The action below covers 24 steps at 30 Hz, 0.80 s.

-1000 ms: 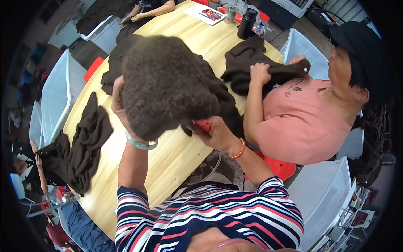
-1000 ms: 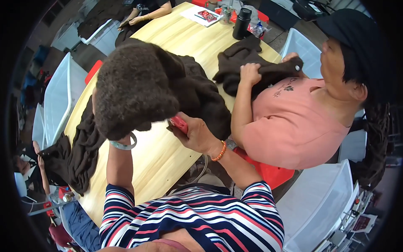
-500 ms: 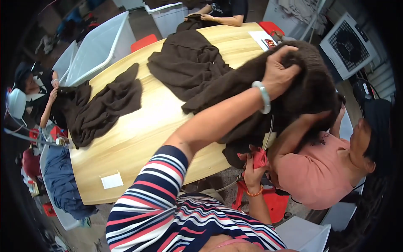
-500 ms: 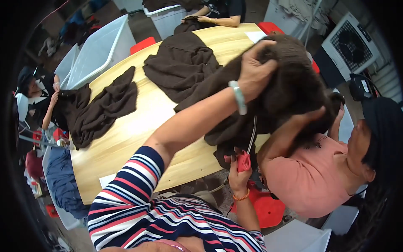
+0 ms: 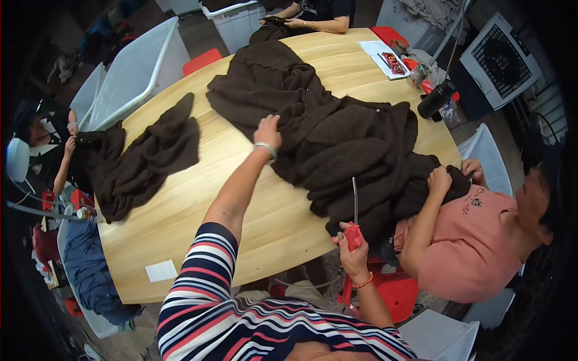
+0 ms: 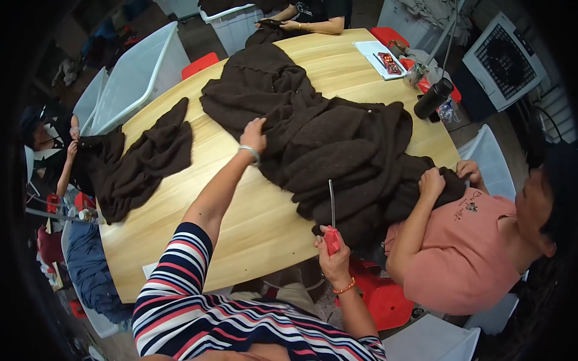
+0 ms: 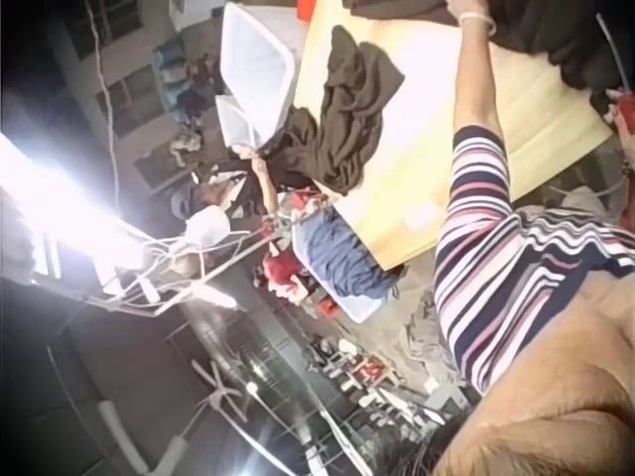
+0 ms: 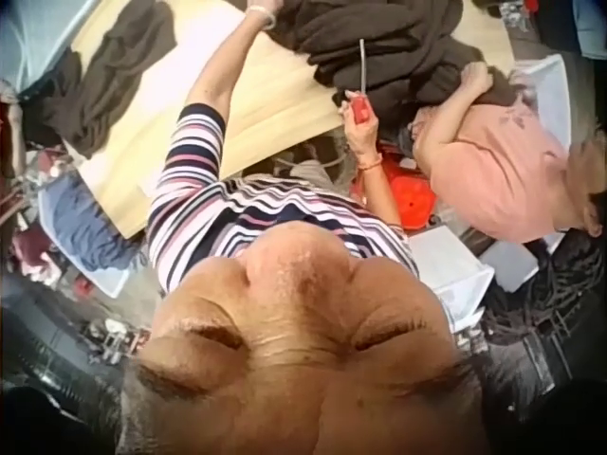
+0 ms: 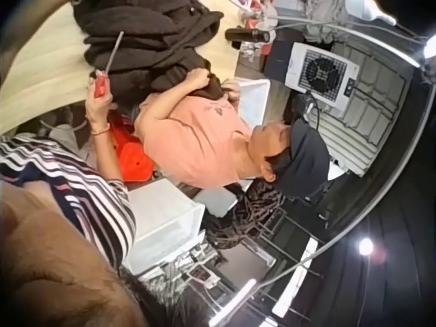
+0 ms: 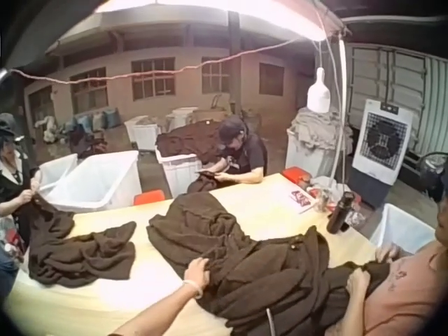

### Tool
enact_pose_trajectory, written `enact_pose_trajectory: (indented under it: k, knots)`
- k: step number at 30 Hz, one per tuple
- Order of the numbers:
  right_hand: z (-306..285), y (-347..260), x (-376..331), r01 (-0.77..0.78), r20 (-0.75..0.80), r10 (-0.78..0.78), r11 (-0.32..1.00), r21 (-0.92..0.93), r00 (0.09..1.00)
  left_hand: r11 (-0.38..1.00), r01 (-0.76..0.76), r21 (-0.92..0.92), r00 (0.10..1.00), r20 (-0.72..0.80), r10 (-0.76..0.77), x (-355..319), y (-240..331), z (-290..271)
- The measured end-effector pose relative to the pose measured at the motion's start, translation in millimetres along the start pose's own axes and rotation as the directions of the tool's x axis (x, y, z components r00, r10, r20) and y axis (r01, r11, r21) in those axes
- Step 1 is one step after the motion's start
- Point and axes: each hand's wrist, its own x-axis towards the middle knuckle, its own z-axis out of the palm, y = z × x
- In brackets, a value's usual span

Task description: Trimming excess threads and cutting fabric components on a workbench in a sewing factory.

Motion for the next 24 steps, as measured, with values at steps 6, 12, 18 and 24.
enact_pose_trajectory:
  k: [6,12,18,24]
  knots:
    - [6,21,-12,-0.1,0.03,0.104,0.99,-0.102,0.994,0.907,-0.177,0.382,0.964,0.254,0.081,-3,-75,5]
    - [34,15,-21,-0.172,0.06,0.178,0.98,-0.096,0.982,0.834,-0.251,0.492,0.961,0.227,0.156,-70,-182,-72]
    - [76,9,-5,-0.123,0.2,0.168,0.968,-0.219,0.965,0.716,-0.464,0.521,0.777,0.627,0.047,-247,-260,-169]
    - [113,-1,3,-0.05,0.317,0.147,0.955,-0.294,0.937,0.691,-0.075,0.719,0.766,0.485,-0.421,-312,-243,-245]
